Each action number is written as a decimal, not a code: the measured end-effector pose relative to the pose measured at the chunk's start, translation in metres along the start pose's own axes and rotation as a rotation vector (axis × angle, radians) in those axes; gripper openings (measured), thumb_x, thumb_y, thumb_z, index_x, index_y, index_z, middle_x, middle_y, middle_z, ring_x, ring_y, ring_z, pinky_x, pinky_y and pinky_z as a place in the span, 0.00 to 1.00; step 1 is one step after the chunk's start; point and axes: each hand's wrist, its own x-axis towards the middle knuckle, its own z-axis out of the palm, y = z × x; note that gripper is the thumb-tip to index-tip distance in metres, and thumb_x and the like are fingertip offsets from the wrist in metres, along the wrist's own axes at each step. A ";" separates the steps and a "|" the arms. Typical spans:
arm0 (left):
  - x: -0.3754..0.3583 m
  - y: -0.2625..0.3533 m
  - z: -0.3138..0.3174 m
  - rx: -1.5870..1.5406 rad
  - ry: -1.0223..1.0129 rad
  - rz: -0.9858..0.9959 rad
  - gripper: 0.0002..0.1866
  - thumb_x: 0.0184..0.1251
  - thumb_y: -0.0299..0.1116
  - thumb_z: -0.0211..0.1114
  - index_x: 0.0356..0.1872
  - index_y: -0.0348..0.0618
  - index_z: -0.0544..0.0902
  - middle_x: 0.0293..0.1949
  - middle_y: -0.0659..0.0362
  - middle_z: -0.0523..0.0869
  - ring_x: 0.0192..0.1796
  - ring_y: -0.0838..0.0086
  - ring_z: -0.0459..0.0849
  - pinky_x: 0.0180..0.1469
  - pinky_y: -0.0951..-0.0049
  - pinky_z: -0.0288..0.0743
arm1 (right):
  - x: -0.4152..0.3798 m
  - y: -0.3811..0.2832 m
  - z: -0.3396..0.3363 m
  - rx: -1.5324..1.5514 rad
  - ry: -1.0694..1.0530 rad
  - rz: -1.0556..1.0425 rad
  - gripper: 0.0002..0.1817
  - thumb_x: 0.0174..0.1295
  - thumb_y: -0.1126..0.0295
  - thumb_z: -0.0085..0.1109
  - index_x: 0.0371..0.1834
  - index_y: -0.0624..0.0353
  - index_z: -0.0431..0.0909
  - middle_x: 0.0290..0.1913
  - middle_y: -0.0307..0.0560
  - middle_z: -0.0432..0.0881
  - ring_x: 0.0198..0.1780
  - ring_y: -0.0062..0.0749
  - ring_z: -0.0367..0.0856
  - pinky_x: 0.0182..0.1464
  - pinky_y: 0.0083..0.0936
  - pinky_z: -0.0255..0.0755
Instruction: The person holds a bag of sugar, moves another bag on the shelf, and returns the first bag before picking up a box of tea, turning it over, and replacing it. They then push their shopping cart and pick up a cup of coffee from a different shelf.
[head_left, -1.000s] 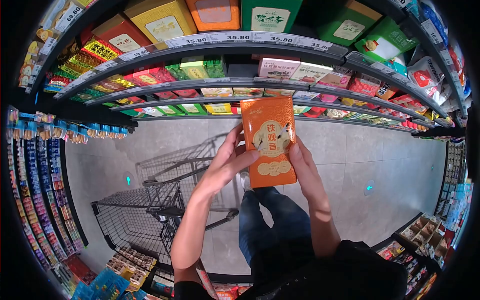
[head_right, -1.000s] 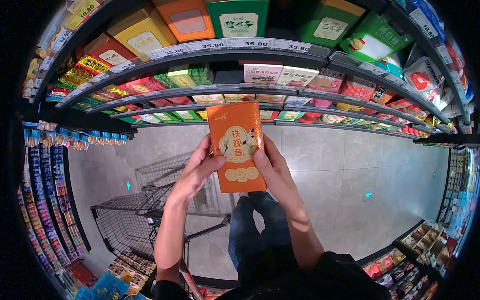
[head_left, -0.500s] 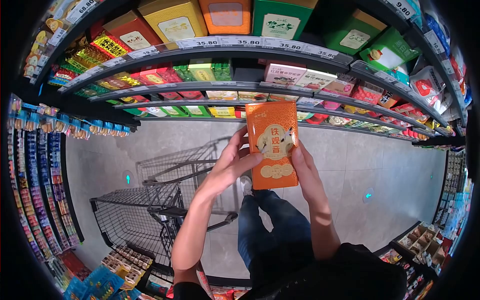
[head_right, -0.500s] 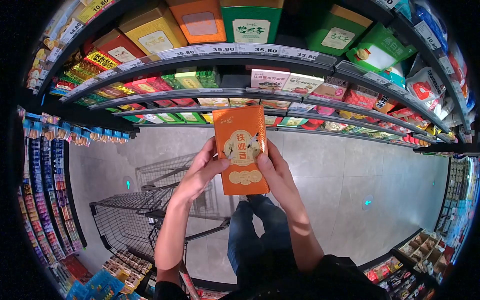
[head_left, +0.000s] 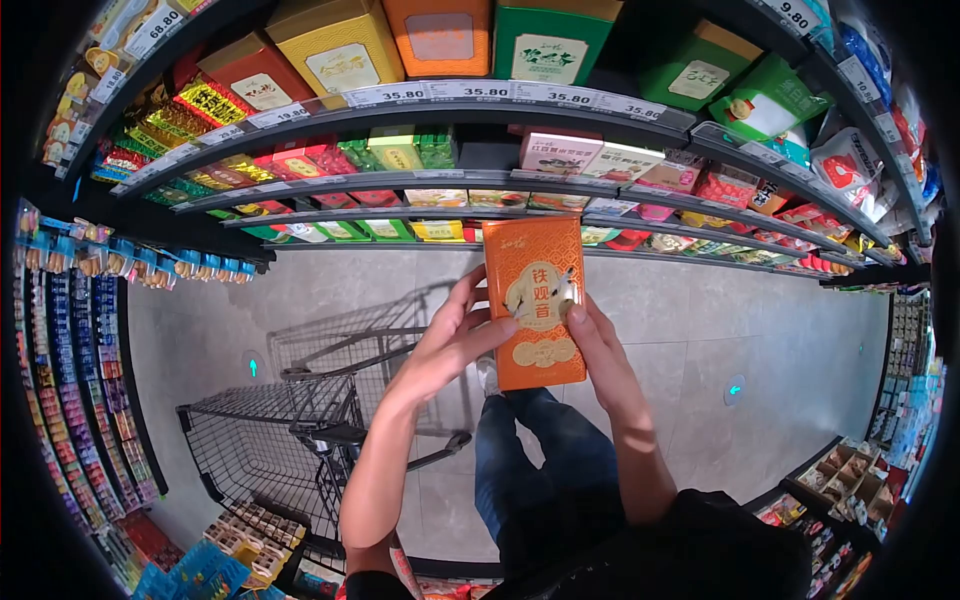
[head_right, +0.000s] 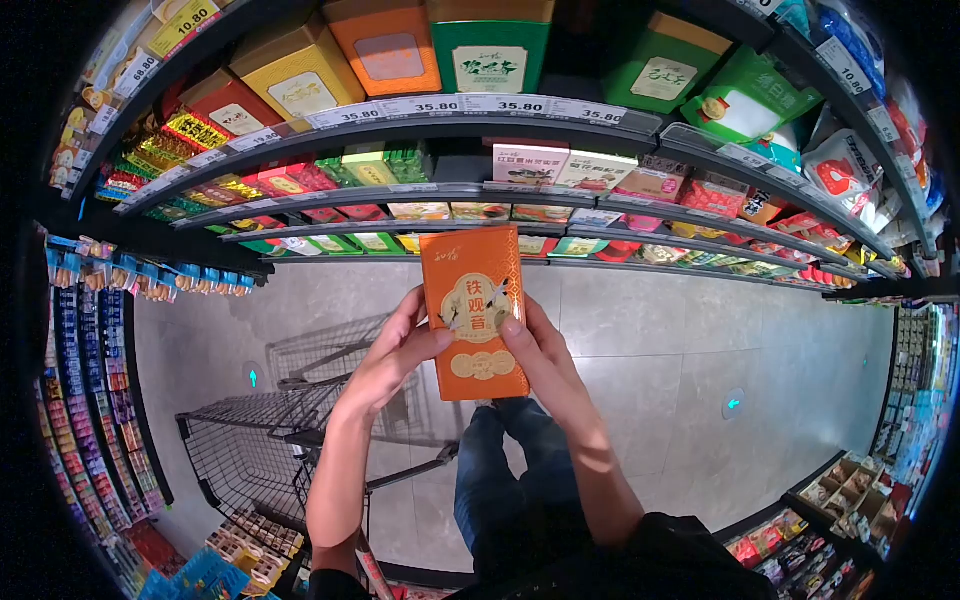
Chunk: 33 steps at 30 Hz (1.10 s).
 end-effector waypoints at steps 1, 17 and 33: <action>-0.002 0.003 0.001 0.002 0.005 -0.029 0.36 0.63 0.29 0.61 0.72 0.36 0.57 0.69 0.52 0.64 0.70 0.67 0.63 0.69 0.67 0.57 | 0.000 0.000 0.001 0.014 -0.001 0.010 0.35 0.71 0.52 0.51 0.72 0.66 0.56 0.65 0.51 0.69 0.65 0.30 0.68 0.66 0.25 0.61; -0.001 0.004 -0.008 0.062 0.001 -0.003 0.37 0.63 0.34 0.65 0.71 0.34 0.58 0.65 0.49 0.68 0.67 0.64 0.68 0.66 0.64 0.62 | 0.000 -0.003 0.008 -0.024 0.040 -0.006 0.33 0.71 0.52 0.50 0.70 0.64 0.60 0.62 0.49 0.72 0.62 0.28 0.69 0.65 0.25 0.61; 0.001 0.000 -0.009 0.031 -0.004 0.023 0.39 0.62 0.32 0.66 0.71 0.32 0.57 0.65 0.47 0.67 0.65 0.64 0.69 0.65 0.65 0.65 | 0.002 0.002 0.006 -0.021 0.017 -0.001 0.33 0.71 0.51 0.49 0.70 0.63 0.61 0.62 0.49 0.73 0.63 0.28 0.70 0.65 0.25 0.62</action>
